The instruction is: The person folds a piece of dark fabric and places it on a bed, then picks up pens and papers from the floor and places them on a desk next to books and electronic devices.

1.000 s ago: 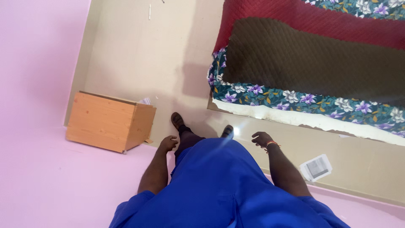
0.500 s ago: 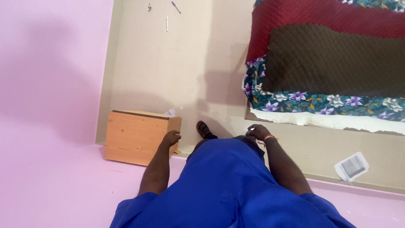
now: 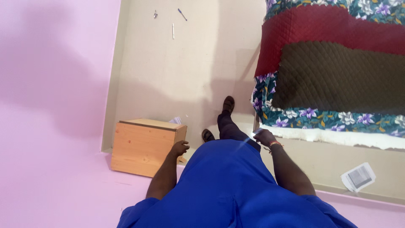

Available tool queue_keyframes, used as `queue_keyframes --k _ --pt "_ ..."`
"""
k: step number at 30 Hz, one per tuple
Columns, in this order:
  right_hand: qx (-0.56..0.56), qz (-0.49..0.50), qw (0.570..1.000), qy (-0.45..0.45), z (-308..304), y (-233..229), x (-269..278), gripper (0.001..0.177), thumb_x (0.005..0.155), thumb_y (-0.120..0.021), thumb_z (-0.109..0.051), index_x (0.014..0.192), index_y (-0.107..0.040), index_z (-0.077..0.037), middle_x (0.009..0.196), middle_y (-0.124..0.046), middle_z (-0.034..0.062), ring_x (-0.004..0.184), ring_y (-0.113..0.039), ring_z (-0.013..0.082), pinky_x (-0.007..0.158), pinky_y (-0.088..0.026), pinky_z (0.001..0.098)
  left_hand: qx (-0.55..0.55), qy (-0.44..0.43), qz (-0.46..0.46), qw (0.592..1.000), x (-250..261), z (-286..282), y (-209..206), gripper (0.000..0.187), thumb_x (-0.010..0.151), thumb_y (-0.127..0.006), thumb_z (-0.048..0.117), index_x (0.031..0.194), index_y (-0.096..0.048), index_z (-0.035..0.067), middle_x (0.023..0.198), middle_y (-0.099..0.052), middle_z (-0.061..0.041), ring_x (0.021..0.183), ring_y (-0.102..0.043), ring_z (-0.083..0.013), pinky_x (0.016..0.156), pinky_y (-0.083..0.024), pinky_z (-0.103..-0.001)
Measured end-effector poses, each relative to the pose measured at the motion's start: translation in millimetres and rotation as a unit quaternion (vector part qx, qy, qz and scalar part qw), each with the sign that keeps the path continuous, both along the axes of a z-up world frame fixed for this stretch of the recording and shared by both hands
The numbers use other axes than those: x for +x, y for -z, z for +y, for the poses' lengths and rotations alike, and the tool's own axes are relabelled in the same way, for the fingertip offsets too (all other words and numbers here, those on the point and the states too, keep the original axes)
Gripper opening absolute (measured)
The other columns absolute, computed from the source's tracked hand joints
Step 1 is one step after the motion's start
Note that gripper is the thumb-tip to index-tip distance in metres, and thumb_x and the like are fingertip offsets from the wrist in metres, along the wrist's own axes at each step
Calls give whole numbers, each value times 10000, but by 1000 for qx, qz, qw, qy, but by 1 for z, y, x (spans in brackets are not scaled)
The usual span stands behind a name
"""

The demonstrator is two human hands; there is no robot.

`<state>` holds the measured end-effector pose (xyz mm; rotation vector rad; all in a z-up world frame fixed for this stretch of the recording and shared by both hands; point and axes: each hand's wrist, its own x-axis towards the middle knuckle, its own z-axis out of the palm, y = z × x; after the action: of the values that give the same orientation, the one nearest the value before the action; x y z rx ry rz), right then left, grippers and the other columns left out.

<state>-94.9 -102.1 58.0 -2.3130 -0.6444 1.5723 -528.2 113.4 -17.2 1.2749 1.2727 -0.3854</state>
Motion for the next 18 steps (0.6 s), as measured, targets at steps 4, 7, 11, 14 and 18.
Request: queue_keyframes --k 4,7,11,14,18 --pt "107 -5 993 -54 42 9 15 307 913 -706 -204 1200 -745 -104 1027 -793 79 853 -745 167 767 -586 331 -14 -3 26 1000 19 34 6 484 855 -769 248 1310 -673 111 1030 -762 -144 773 -716 -212 643 -545 -374" --pt "139 -17 984 -111 86 13 43 321 914 -721 -206 1220 -738 -108 1016 -792 75 864 -755 170 808 -589 325 8 -1 23 1000 36 74 5 466 858 -749 248 1298 -681 111 1010 -775 -129 772 -745 -199 653 -575 -368" --pt "146 39 984 -94 145 14 90 333 923 -719 -188 1240 -701 -88 980 -793 97 852 -765 189 796 -607 344 45 -8 -1 999 73 136 -2 484 851 -748 239 1303 -664 83 971 -781 -155 776 -731 -212 699 -579 -369" --pt "134 45 986 -89 180 16 126 335 894 -743 -177 1216 -719 -87 990 -792 78 871 -740 156 816 -598 329 117 -16 -41 992 123 177 -17 505 853 -732 236 1318 -651 56 956 -774 -141 782 -742 -205 758 -590 -345" --pt "111 37 990 -78 200 18 168 355 907 -724 -163 1253 -691 -91 1015 -762 52 844 -704 149 770 -593 349 126 -57 -80 987 192 208 -56 525 875 -714 251 1349 -638 38 987 -761 -138 844 -725 -195 786 -572 -329"
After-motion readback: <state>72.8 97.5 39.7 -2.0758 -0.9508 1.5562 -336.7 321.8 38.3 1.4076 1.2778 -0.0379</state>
